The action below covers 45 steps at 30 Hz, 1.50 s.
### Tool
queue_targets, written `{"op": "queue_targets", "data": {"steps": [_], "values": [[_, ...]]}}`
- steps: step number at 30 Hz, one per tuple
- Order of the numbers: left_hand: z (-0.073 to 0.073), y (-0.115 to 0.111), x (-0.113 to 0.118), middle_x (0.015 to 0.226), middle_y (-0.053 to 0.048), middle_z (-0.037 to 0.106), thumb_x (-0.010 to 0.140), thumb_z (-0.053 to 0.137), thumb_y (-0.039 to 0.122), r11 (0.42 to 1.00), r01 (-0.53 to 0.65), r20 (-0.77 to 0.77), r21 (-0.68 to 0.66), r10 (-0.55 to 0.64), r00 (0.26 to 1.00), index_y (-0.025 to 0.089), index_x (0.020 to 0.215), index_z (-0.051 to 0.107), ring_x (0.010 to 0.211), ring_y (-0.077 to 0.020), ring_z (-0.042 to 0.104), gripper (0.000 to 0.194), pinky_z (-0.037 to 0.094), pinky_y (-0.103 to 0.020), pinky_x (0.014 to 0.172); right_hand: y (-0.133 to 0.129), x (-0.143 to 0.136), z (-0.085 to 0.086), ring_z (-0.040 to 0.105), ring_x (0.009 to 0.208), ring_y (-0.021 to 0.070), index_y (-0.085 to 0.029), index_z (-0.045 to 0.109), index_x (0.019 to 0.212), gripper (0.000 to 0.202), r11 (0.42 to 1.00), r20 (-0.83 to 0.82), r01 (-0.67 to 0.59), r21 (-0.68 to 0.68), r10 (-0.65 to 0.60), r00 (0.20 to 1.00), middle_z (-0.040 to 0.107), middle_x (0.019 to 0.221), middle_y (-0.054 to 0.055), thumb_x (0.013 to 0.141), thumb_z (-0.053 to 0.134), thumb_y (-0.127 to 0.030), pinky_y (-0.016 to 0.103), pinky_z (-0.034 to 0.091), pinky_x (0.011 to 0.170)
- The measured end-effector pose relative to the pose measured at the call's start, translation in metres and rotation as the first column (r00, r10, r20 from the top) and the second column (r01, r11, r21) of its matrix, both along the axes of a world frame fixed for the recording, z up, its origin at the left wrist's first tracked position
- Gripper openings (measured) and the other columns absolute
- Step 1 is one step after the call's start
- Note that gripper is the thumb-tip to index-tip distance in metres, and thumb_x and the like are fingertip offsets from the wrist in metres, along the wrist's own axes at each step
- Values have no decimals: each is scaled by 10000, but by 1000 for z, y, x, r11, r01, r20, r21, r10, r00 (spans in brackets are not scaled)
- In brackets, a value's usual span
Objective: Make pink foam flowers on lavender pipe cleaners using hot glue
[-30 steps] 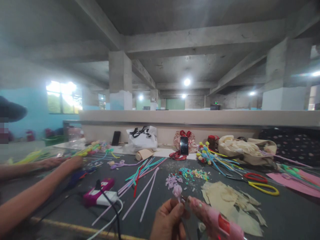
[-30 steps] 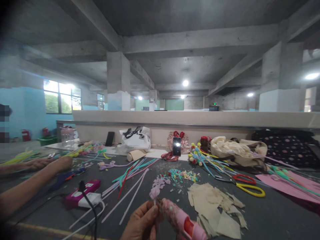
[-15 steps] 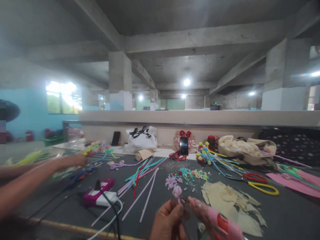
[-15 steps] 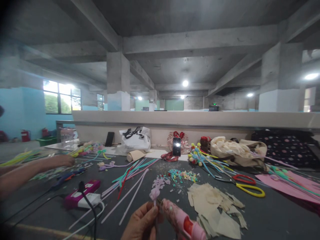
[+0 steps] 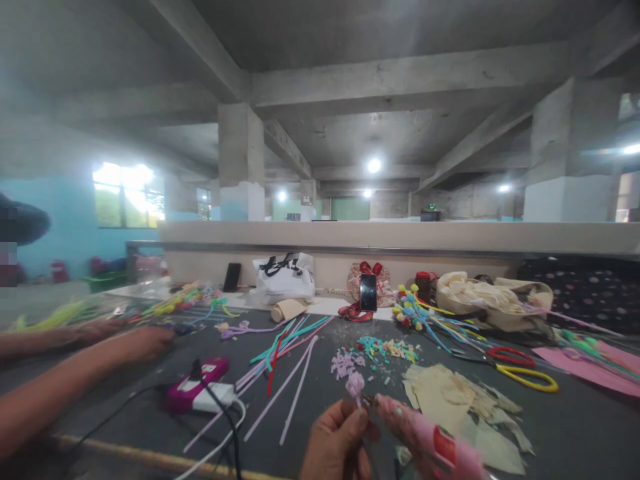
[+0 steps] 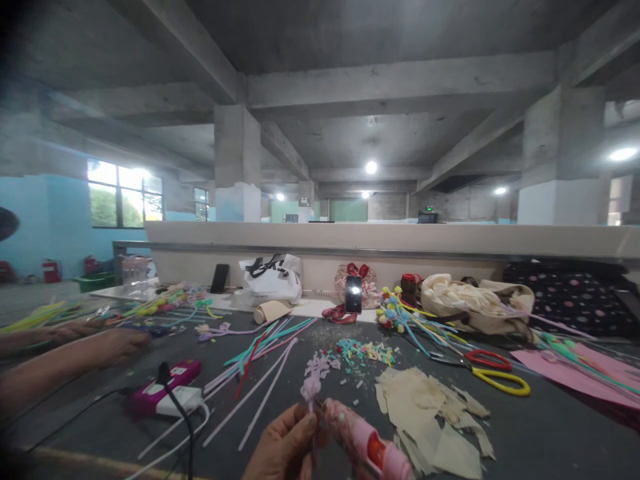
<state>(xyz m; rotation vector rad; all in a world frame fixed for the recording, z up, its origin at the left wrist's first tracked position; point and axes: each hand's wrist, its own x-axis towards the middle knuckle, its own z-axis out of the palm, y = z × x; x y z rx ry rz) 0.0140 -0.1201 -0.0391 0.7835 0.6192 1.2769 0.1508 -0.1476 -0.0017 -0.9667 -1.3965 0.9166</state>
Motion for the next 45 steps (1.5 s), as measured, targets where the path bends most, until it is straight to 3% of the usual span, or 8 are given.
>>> {"op": "queue_targets", "data": {"steps": [8, 14, 17, 21, 26, 36, 42, 45], "values": [[8, -8, -3, 439, 10, 579, 542, 722, 347, 998, -50, -30, -32, 49, 998, 118, 593, 576, 269, -9, 391, 276, 248, -110, 297, 13, 14, -25, 635, 762, 270, -238, 693, 762, 194, 994, 113, 49, 95, -60, 992, 703, 705, 29, 701, 561, -366, 346, 530, 660], [11, -11, -11, 459, 29, 609, 464, 772, 259, 971, -174, -50, -162, 168, 985, 136, 645, 560, 260, -5, 405, 305, 251, -81, 268, -5, 73, -21, 570, 963, 273, -250, 607, 1026, 351, 955, 288, 226, 191, -275, 918, 665, 987, 50, 711, 541, -388, 313, 473, 780], [14, -13, -9, 480, 23, 622, 476, 767, 253, 969, -167, -43, -180, 162, 986, 139, 640, 553, 277, -8, 431, 293, 266, -73, 273, 10, 109, -16, 581, 942, 238, -275, 500, 1139, 372, 882, 626, 305, 358, -469, 623, 617, 1085, 48, 784, 434, -364, 312, 468, 758], [15, -15, -8, 462, 23, 613, 485, 762, 262, 970, -153, -43, -188, 148, 988, 140, 629, 555, 271, -4, 412, 281, 278, -70, 272, 52, 142, -25, 561, 950, 231, -179, 423, 1211, 427, 869, 858, 319, 378, -458, 232, 596, 1071, 110, 800, 364, -280, 330, 425, 794], [13, -13, -19, 466, 22, 612, 504, 752, 265, 965, -178, -46, -193, 172, 984, 138, 648, 564, 271, 1, 409, 269, 302, -64, 280, 81, 156, -38, 542, 968, 260, -139, 454, 1179, 463, 886, 905, 338, 318, -390, 170, 579, 1056, 135, 732, 440, -261, 331, 399, 781], [2, -8, -30, 507, 25, 621, 507, 755, 216, 961, -189, 14, -201, 196, 981, 151, 681, 538, 301, -6, 432, 286, 343, -72, 305, 92, 151, -32, 605, 818, 265, -131, 514, 1056, 366, 858, 940, 426, 286, -337, 49, 626, 900, 136, 724, 456, -275, 288, 396, 592], [0, -6, -29, 506, 23, 623, 499, 758, 232, 955, -169, -4, -244, 173, 985, 158, 695, 536, 314, -14, 463, 305, 347, -68, 311, 79, 137, -16, 604, 773, 290, -118, 573, 872, 198, 829, 917, 409, 381, -396, -50, 615, 884, 167, 751, 463, -231, 296, 358, 562], [2, -6, -26, 492, 27, 617, 453, 776, 246, 956, -162, -14, -243, 164, 986, 150, 664, 540, 298, -7, 437, 330, 333, -73, 302, 71, 118, -5, 608, 753, 244, -156, 565, 843, 165, 846, 909, 350, 403, -414, -45, 617, 887, 122, 802, 415, -211, 278, 349, 548]]}}
